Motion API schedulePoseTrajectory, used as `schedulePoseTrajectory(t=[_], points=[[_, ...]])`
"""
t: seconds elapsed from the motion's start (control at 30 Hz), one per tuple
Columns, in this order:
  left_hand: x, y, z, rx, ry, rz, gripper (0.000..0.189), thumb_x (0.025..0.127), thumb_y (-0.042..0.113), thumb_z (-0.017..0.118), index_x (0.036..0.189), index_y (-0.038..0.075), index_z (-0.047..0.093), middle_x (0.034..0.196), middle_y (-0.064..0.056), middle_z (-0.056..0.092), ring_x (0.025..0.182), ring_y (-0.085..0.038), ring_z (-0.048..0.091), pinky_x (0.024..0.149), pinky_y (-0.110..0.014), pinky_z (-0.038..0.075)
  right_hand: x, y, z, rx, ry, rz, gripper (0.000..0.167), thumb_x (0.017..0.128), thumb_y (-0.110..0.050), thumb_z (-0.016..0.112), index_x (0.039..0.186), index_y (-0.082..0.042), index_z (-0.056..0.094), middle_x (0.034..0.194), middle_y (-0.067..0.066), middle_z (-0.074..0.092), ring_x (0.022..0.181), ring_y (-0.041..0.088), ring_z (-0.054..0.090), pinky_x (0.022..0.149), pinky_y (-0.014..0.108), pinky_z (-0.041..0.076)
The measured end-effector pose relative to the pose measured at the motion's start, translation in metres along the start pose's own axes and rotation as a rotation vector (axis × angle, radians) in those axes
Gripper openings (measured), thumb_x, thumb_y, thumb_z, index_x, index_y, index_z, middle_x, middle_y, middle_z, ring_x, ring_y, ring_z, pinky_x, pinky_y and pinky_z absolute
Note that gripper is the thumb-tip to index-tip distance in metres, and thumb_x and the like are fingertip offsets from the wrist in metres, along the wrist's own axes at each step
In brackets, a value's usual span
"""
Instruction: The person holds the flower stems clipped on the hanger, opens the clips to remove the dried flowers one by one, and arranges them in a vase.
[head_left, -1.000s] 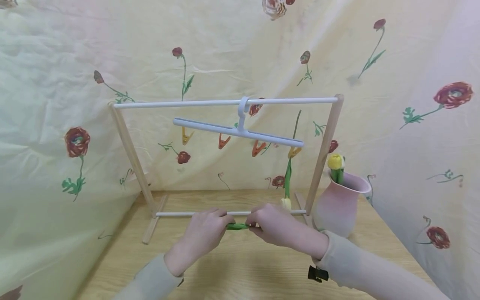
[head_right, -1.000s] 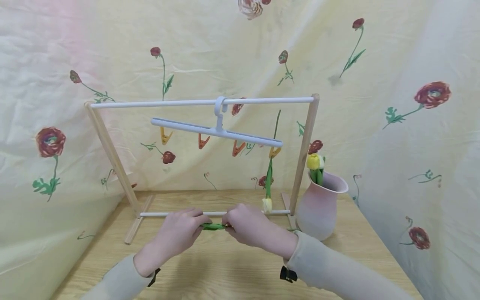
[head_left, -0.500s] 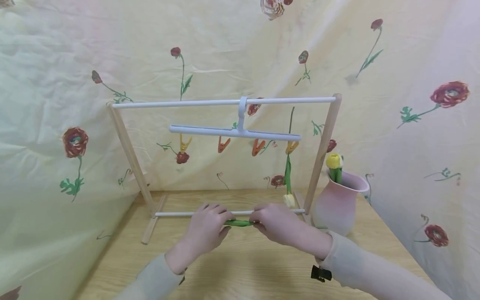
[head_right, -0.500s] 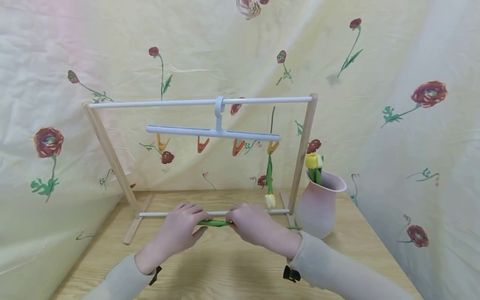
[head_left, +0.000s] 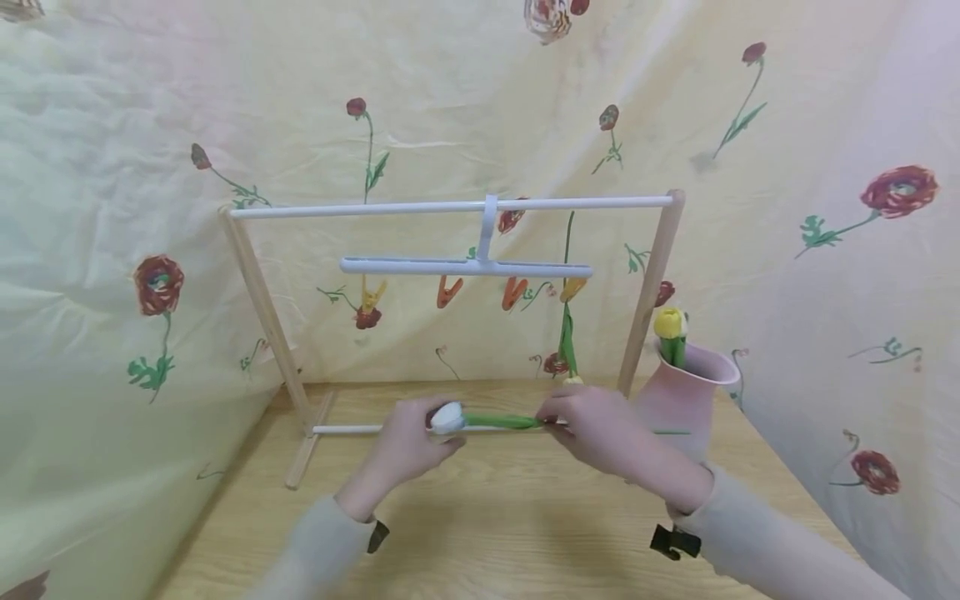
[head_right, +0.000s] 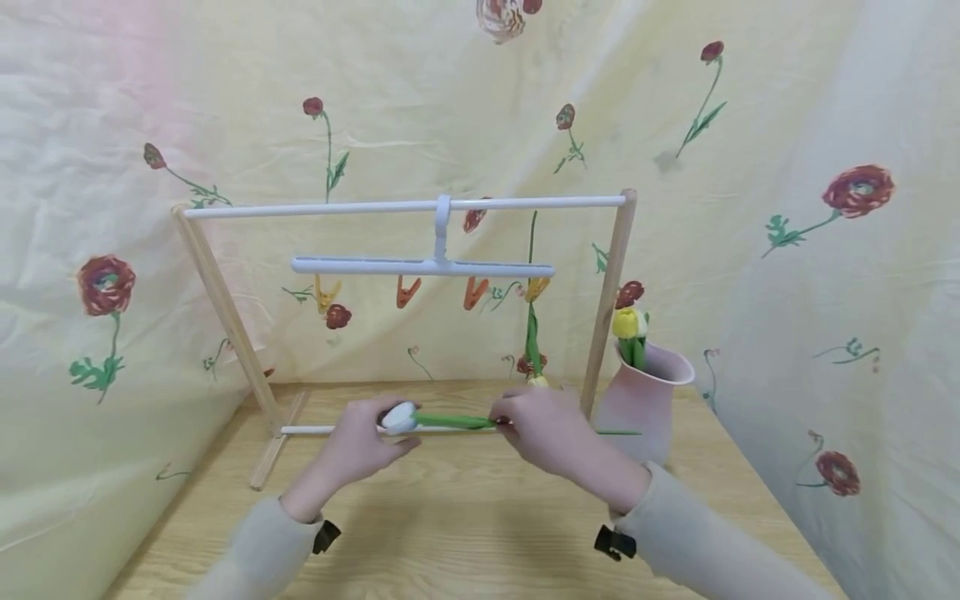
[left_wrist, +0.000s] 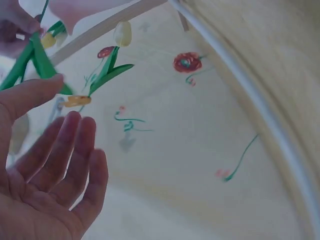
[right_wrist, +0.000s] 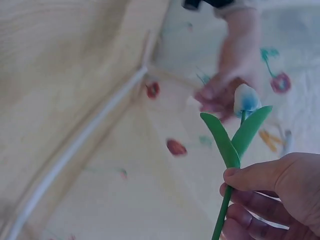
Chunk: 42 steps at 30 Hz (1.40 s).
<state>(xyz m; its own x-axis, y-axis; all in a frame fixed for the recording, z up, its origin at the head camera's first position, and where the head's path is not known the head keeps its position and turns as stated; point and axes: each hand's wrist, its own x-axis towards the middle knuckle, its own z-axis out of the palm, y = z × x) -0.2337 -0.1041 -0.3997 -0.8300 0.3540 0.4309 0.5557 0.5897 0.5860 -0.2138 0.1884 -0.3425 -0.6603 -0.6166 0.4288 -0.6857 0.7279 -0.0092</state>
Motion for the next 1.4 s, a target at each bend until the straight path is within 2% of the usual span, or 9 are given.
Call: schedulePoseTrajectory(t=[0.17,0.33,0.5,0.6,0.73,0.87,1.0,1.2,1.4], points=[[0.007,-0.007,0.011,-0.216,0.029,-0.102,0.034,0.080,0.006,0.091,0.112,0.006,0.078,0.102,-0.011,0.082,0.085,-0.023,0.078,0.076,-0.022,0.063,-0.011,0.021,-0.023,0.040,0.074,0.080,0.016,0.086,-0.007,0.086,0.097,-0.017,0.083,0.089,-0.006,0.079,0.072,0.003,0.069,0.062,0.020,0.057],[0.016,-0.006,0.022,-0.295,0.006,-0.149,0.031,0.086,0.012,0.088,0.115,0.007,0.078,0.112,-0.012,0.081,0.093,-0.025,0.078,0.078,-0.022,0.065,-0.016,0.039,-0.051,0.085,0.270,0.080,0.021,0.080,0.004,0.086,0.096,-0.009,0.082,0.086,0.001,0.080,0.068,0.004,0.068,0.059,0.018,0.059],[0.027,0.000,0.036,-0.359,0.001,-0.180,0.031,0.089,0.017,0.087,0.117,0.007,0.078,0.116,-0.013,0.080,0.096,-0.025,0.078,0.081,-0.027,0.066,-0.017,0.055,-0.082,0.166,0.503,0.125,0.025,0.076,0.012,0.086,0.095,-0.004,0.082,0.085,0.010,0.080,0.070,-0.010,0.064,0.062,0.006,0.055],[0.035,0.004,0.045,-0.394,0.014,-0.186,0.030,0.089,0.018,0.086,0.117,0.008,0.078,0.117,-0.013,0.080,0.098,-0.028,0.078,0.079,-0.028,0.066,-0.018,0.066,-0.098,0.210,0.660,0.180,0.024,0.078,0.012,0.084,0.098,-0.001,0.082,0.089,-0.008,0.081,0.073,-0.018,0.062,0.065,0.001,0.052],[0.044,0.006,0.058,-0.424,0.044,-0.188,0.031,0.089,0.017,0.087,0.117,0.007,0.078,0.117,-0.013,0.080,0.098,-0.032,0.079,0.077,-0.027,0.066,-0.018,0.080,-0.116,0.293,0.837,0.290,0.020,0.083,0.005,0.081,0.104,0.003,0.082,0.090,-0.035,0.072,0.075,-0.018,0.065,0.068,0.000,0.052],[0.051,0.006,0.071,-0.453,0.066,-0.221,0.032,0.089,0.015,0.086,0.119,0.007,0.078,0.117,-0.013,0.080,0.098,-0.030,0.079,0.075,-0.027,0.066,-0.015,0.090,-0.128,0.380,0.974,0.370,0.023,0.086,-0.003,0.081,0.108,0.006,0.081,0.089,-0.033,0.074,0.074,-0.013,0.068,0.069,0.001,0.053],[0.060,0.008,0.081,-0.462,0.075,-0.254,0.031,0.090,0.017,0.085,0.120,0.010,0.078,0.119,-0.011,0.080,0.096,-0.023,0.079,0.073,-0.027,0.065,-0.014,0.096,-0.134,0.369,1.037,0.461,0.025,0.088,-0.010,0.082,0.110,0.001,0.082,0.088,-0.033,0.074,0.075,-0.012,0.069,0.070,0.001,0.053],[0.067,0.015,0.090,-0.466,0.077,-0.292,0.029,0.090,0.020,0.085,0.116,0.010,0.079,0.115,-0.009,0.081,0.097,-0.025,0.078,0.072,-0.027,0.065,-0.012,0.100,-0.131,0.325,1.037,0.537,0.024,0.091,-0.011,0.080,0.112,-0.002,0.082,0.086,-0.039,0.070,0.074,-0.016,0.066,0.070,0.001,0.052],[0.078,0.017,0.096,-0.463,0.073,-0.316,0.028,0.093,0.023,0.082,0.119,0.013,0.078,0.119,-0.008,0.080,0.096,-0.014,0.075,0.078,-0.025,0.064,-0.013,0.114,-0.121,0.275,1.006,0.588,0.025,0.093,-0.017,0.078,0.114,-0.004,0.082,0.084,-0.044,0.065,0.074,-0.020,0.063,0.070,-0.001,0.050]])
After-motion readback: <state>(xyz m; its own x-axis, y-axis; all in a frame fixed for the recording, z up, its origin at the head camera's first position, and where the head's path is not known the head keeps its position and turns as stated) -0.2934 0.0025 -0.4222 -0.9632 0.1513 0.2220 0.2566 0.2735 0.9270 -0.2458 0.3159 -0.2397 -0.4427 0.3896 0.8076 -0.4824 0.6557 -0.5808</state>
